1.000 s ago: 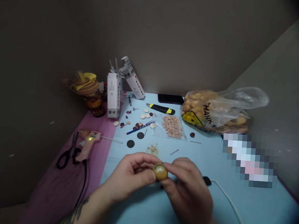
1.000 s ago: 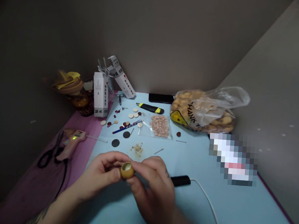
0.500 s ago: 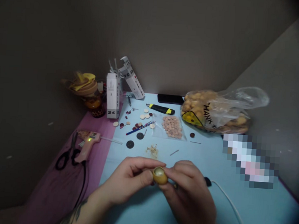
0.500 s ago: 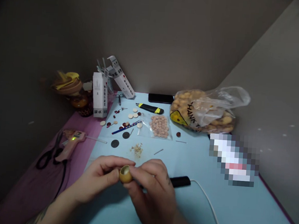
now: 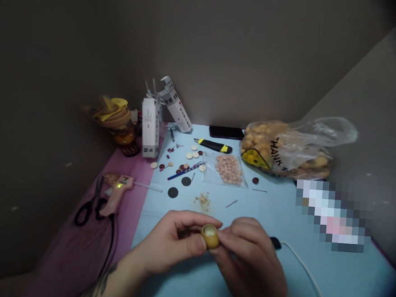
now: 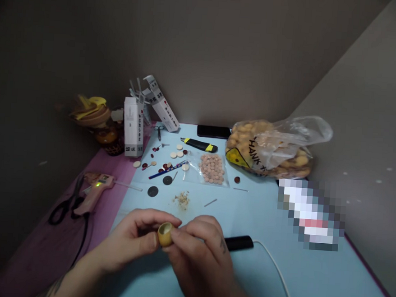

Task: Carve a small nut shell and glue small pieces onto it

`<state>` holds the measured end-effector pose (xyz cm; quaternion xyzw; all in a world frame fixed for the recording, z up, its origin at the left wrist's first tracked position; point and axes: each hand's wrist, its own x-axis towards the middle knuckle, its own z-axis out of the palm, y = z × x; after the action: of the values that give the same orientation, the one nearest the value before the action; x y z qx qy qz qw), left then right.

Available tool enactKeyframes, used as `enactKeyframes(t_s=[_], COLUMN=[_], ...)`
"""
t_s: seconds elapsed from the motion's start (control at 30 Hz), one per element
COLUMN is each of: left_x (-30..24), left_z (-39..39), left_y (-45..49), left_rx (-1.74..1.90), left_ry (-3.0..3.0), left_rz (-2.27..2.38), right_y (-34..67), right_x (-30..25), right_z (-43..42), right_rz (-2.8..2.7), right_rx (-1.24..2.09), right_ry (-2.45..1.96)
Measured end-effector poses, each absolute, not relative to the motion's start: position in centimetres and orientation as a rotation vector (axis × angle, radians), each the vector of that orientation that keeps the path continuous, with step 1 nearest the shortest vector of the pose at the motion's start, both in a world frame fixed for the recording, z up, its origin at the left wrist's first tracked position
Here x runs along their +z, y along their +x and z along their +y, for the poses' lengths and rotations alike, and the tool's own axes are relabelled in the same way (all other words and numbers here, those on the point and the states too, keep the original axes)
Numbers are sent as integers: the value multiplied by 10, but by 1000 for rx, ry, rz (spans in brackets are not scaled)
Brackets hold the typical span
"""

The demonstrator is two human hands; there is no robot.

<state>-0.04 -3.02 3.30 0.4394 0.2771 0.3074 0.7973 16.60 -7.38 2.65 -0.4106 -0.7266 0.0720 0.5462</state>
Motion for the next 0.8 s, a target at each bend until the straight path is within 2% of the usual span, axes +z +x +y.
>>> enactKeyframes(t_s=[0.23, 0.4, 0.53, 0.63, 0.8], left_x=[33, 17, 13, 14, 9], left_z=[-31, -19, 4, 21, 37], left_y=[1, 3, -9, -25, -43], left_rx=[685, 928, 1236, 1485, 1740], left_ry=[899, 722, 467, 350, 352], left_rz=[619, 740, 847, 886, 914], right_y=[164, 173, 192, 206, 224], right_x=[23, 15, 23, 40, 55], right_z=[-71, -63, -50, -37, -12], right_rz=[-1721, -1715, -1247, -782, -585], right_rx=[128, 85, 300, 507, 528], right_ry=[-985, -1076, -1209, -1129, -969])
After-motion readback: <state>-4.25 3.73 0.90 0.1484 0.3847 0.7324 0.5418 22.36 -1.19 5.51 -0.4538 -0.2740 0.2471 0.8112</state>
